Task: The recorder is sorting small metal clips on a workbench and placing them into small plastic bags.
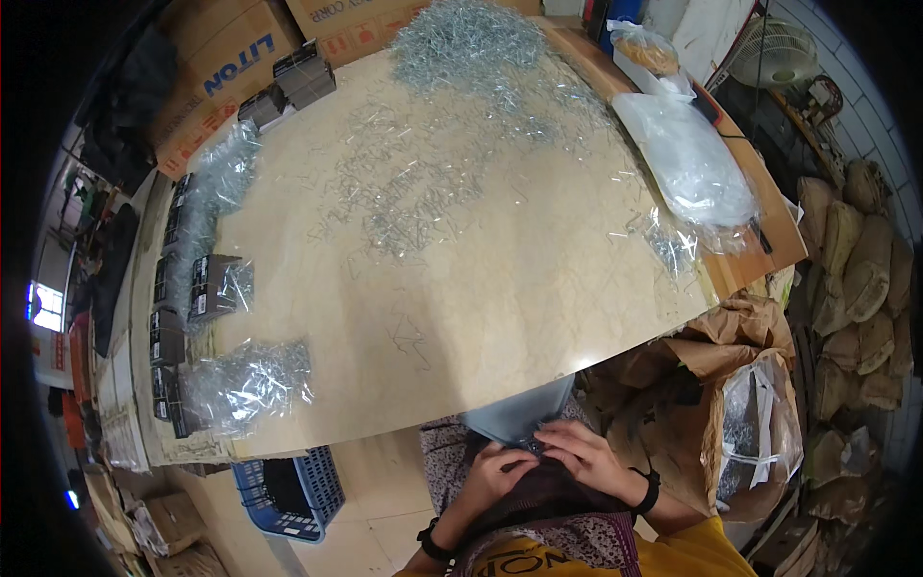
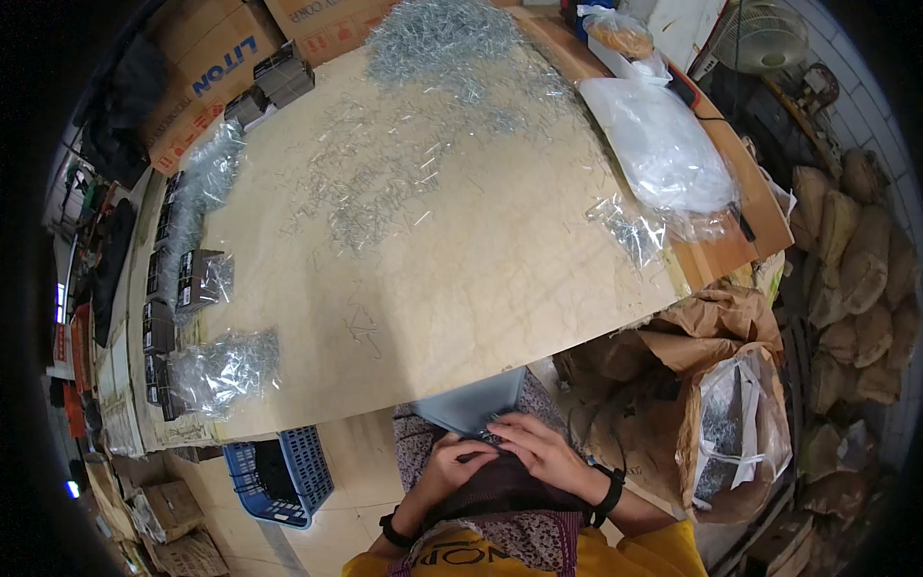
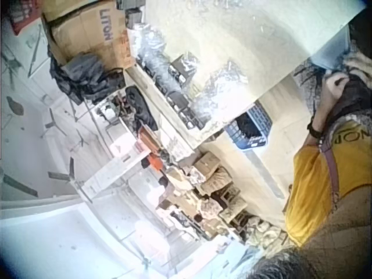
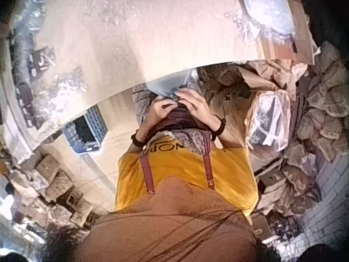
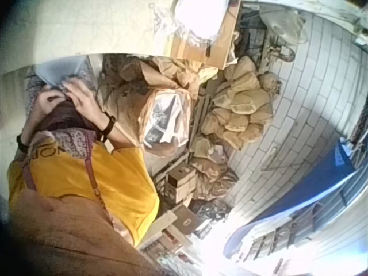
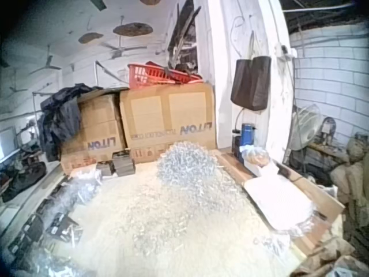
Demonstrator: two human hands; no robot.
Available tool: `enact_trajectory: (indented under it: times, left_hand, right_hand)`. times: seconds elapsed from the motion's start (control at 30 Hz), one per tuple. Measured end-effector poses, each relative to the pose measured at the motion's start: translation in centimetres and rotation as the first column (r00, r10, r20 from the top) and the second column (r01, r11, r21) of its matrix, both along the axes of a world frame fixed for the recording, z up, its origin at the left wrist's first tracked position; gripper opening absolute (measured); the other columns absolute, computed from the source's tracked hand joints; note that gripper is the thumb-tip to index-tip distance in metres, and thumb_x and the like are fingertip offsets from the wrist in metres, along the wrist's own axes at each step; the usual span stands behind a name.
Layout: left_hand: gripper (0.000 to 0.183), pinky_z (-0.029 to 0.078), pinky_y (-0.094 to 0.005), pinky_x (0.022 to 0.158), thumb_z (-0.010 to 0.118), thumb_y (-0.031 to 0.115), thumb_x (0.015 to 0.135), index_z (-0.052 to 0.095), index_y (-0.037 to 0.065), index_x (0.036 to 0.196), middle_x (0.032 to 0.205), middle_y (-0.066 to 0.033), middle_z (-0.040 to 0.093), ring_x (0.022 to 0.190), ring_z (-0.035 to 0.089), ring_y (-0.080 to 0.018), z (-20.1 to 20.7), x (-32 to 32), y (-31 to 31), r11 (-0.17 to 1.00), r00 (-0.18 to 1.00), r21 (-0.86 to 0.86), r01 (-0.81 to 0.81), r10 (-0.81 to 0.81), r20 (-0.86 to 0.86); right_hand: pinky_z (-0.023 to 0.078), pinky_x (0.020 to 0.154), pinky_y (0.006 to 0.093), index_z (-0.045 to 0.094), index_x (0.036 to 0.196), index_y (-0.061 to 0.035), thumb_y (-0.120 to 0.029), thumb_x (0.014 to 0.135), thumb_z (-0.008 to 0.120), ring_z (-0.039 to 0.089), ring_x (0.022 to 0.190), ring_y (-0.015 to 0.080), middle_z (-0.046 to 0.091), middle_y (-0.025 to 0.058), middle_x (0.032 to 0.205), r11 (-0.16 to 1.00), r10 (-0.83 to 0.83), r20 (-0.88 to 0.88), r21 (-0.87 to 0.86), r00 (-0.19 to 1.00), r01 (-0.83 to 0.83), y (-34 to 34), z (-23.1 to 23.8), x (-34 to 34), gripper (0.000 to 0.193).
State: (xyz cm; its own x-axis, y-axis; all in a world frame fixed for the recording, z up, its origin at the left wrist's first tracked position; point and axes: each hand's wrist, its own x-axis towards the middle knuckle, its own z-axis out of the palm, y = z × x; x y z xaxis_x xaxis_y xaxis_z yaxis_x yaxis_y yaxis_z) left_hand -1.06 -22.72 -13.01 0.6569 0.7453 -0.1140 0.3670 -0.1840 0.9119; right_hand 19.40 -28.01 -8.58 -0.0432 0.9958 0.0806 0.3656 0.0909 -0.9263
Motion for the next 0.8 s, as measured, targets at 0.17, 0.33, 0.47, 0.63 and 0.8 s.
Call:
enact_trajectory:
  times: [0.17, 0.33, 0.47, 0.63, 0.8]
  left_hand:
    - [0.015, 0.052, -0.0323, 0.07, 0.078, 0.011, 0.079, 0.075, 0.008, 0.093, 0.083, -0.0105, 0.067, 0.076, 0.062, -0.0231, 0.7, 0.2, 0.6, 0.998, 0.988, 0.024, -0.061, 0.057, 0.146]
    - [0.014, 0.051, -0.0321, 0.07, 0.077, 0.011, 0.079, 0.075, 0.008, 0.093, 0.083, -0.0102, 0.069, 0.076, 0.062, -0.0227, 0.5, 0.0, 0.7, 0.998, 0.991, -0.013, -0.055, 0.056, 0.117]
    - [0.014, 0.051, -0.0322, 0.07, 0.077, 0.011, 0.08, 0.075, 0.008, 0.093, 0.084, -0.0102, 0.071, 0.074, 0.061, -0.0229, 0.1, 0.1, 0.8, 0.998, 0.99, 0.019, -0.056, 0.053, 0.128]
    - [0.013, 0.051, -0.0323, 0.07, 0.077, 0.012, 0.08, 0.075, 0.008, 0.092, 0.085, -0.0085, 0.072, 0.072, 0.06, -0.0232, -0.1, 0.2, 1.0, 1.0, 0.992, -0.016, -0.027, 0.029, 0.122]
    - [0.014, 0.052, -0.0322, 0.074, 0.076, 0.012, 0.081, 0.074, 0.007, 0.093, 0.093, -0.0104, 0.072, 0.079, 0.063, -0.0243, -0.9, 0.2, 1.2, 0.994, 0.991, -0.106, 0.003, 0.011, 0.133]
  right_hand:
    - [0.044, 0.09, 0.0366, 0.067, 0.115, -0.0097, -0.014, 0.08, 0.077, 0.051, 0.104, 0.0306, 0.048, 0.0163, 0.114, 0.97, -0.218, 0.071, -0.091, 0.973, 0.224, -0.7, -1.0, 0.1, 0.036]
    - [0.037, 0.092, 0.0434, 0.062, 0.12, -0.0184, -0.029, 0.079, 0.079, 0.047, 0.109, 0.0361, 0.048, 0.0166, 0.117, 0.989, 0.144, 0.413, -0.089, 0.899, -0.117, -0.6, -2.1, 0.9, 0.046]
    - [0.039, 0.091, 0.0444, 0.062, 0.121, -0.0204, -0.029, 0.08, 0.077, 0.048, 0.108, 0.0368, 0.048, 0.017, 0.116, 0.988, 0.072, 0.171, -0.148, 0.983, -0.047, -0.6, -3.0, 0.8, 0.045]
    - [0.043, 0.087, 0.0414, 0.061, 0.123, -0.0188, -0.023, 0.081, 0.075, 0.052, 0.106, 0.0343, 0.051, 0.0156, 0.111, 0.952, 0.222, 0.145, -0.244, 0.964, -0.183, -0.3, -3.5, 1.4, 0.044]
    - [0.049, 0.079, 0.0388, 0.066, 0.112, -0.0133, -0.016, 0.086, 0.068, 0.06, 0.094, 0.0331, 0.059, 0.0126, 0.097, 0.943, 0.283, 0.153, -0.224, 0.947, -0.246, 0.1, -4.6, 1.7, 0.026]
